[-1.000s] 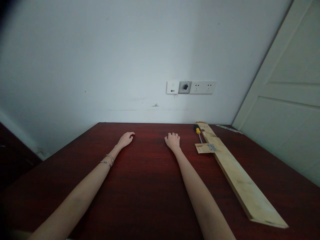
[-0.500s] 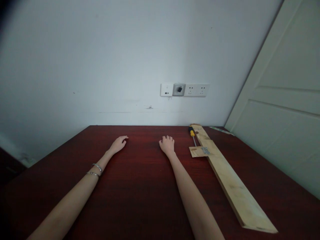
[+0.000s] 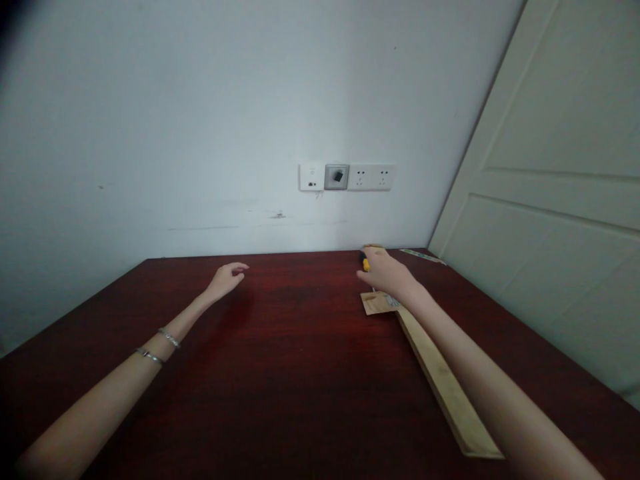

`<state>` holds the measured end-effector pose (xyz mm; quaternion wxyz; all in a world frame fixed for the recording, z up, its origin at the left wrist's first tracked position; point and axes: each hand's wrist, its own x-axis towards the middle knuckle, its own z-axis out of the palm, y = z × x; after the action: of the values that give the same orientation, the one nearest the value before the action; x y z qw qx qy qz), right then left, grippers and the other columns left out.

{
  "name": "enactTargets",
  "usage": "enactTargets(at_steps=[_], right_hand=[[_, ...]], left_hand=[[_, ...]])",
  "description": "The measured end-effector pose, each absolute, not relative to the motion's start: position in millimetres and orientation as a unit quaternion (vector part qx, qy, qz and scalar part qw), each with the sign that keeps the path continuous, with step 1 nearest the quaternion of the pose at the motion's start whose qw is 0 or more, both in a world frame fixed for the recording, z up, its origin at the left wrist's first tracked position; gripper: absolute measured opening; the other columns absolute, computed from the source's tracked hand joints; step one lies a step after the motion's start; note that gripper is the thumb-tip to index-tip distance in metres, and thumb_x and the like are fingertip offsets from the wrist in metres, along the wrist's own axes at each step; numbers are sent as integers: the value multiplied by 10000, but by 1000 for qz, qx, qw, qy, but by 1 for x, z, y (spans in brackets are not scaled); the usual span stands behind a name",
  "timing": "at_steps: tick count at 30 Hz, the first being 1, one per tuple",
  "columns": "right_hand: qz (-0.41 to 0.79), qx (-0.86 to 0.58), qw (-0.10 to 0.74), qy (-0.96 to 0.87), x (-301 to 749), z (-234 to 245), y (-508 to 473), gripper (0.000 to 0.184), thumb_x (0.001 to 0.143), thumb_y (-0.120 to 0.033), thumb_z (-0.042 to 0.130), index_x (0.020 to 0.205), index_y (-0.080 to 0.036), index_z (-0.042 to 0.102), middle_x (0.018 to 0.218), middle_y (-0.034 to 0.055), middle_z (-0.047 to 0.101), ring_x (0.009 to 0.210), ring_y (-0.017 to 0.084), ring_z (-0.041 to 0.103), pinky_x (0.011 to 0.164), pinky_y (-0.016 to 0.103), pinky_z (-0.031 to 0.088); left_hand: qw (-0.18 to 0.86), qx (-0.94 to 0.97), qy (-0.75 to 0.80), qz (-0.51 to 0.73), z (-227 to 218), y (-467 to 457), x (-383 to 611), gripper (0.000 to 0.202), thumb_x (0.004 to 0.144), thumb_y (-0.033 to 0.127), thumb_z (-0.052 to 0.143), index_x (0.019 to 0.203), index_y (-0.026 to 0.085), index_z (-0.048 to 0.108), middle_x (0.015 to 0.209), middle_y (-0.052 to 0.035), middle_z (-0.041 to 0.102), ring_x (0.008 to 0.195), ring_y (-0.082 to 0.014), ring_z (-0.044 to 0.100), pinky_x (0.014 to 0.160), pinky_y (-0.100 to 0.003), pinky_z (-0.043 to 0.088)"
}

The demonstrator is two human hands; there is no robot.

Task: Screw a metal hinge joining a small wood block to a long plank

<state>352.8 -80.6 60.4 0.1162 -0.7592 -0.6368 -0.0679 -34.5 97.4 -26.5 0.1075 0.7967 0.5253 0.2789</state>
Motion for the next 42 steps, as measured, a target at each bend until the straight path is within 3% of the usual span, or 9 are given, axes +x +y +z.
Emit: enactTargets(at_steps=[3, 6, 9, 12, 16, 22, 32, 42], right_hand=[[-59, -812, 81, -575, 395, 31, -132, 899, 662, -564, 668, 1371, -87, 390, 1228, 288, 534, 1031, 442, 579, 813, 509, 435], [-64, -837, 60, -540, 423, -15, -180, 989, 651, -693, 582, 1408, -105, 337, 1321, 262, 482, 1119, 444, 534, 858, 524, 435], [-99, -824, 88, -551, 430, -52, -215, 1004, 688, -722, 509, 1418, -70, 286, 1300, 252, 507, 1139, 409, 531, 903, 499, 423], [-109, -813, 107, -561, 420, -66, -234, 971, 737, -707, 463, 1424, -58, 241, 1246, 238, 553, 1083, 372, 568, 891, 467, 430], [-97, -836, 105, -530, 403, -62, -239, 799, 786, -631, 448, 1398, -131, 323, 1072, 174, 638, 939, 349, 609, 798, 429, 453], [-101, -836, 128, -523, 400, -63, -234, 697, 789, -520, 476, 1369, -150, 365, 976, 162, 632, 922, 345, 597, 761, 426, 437], [-95, -834, 189, -510, 407, -71, -234, 668, 731, -510, 530, 1303, -183, 422, 975, 137, 632, 926, 344, 592, 776, 432, 429], [-121, -847, 205, -476, 393, -62, -244, 665, 727, -545, 532, 1226, -119, 429, 1031, 168, 585, 962, 359, 538, 841, 429, 424]], left_hand=[[131, 841, 456, 261, -10, 90, 14, 300, 775, 184, 575, 1067, 169, 642, 1132, -48, 667, 1049, -181, 615, 972, -285, 452], [166, 902, 346, 197, -3, 73, 69, 402, 763, 290, 638, 1137, 147, 603, 1216, -88, 614, 1124, -231, 566, 1005, -338, 414], [194, 933, 273, 135, -8, 51, 123, 507, 716, 343, 700, 1168, 147, 579, 1207, -97, 603, 1121, -256, 559, 988, -351, 416], [198, 954, 195, 115, -22, 27, 170, 639, 691, 415, 719, 1216, 103, 530, 1250, -152, 545, 1157, -271, 522, 997, -352, 403], [152, 965, 193, 92, -36, 0, 216, 795, 680, 542, 678, 1288, 92, 435, 1324, -203, 446, 1221, -335, 427, 978, -427, 390], [113, 970, 199, 84, -37, -15, 250, 706, 690, 583, 626, 1217, 137, 479, 1226, -175, 516, 1104, -343, 482, 875, -450, 421], [126, 968, 199, 84, -44, -11, 270, 631, 707, 493, 628, 1226, 156, 503, 1160, -145, 573, 1065, -348, 510, 839, -446, 435], [151, 962, 191, 123, -41, -13, 261, 663, 693, 502, 658, 1194, 98, 498, 1142, -156, 570, 1034, -319, 513, 836, -390, 437]])
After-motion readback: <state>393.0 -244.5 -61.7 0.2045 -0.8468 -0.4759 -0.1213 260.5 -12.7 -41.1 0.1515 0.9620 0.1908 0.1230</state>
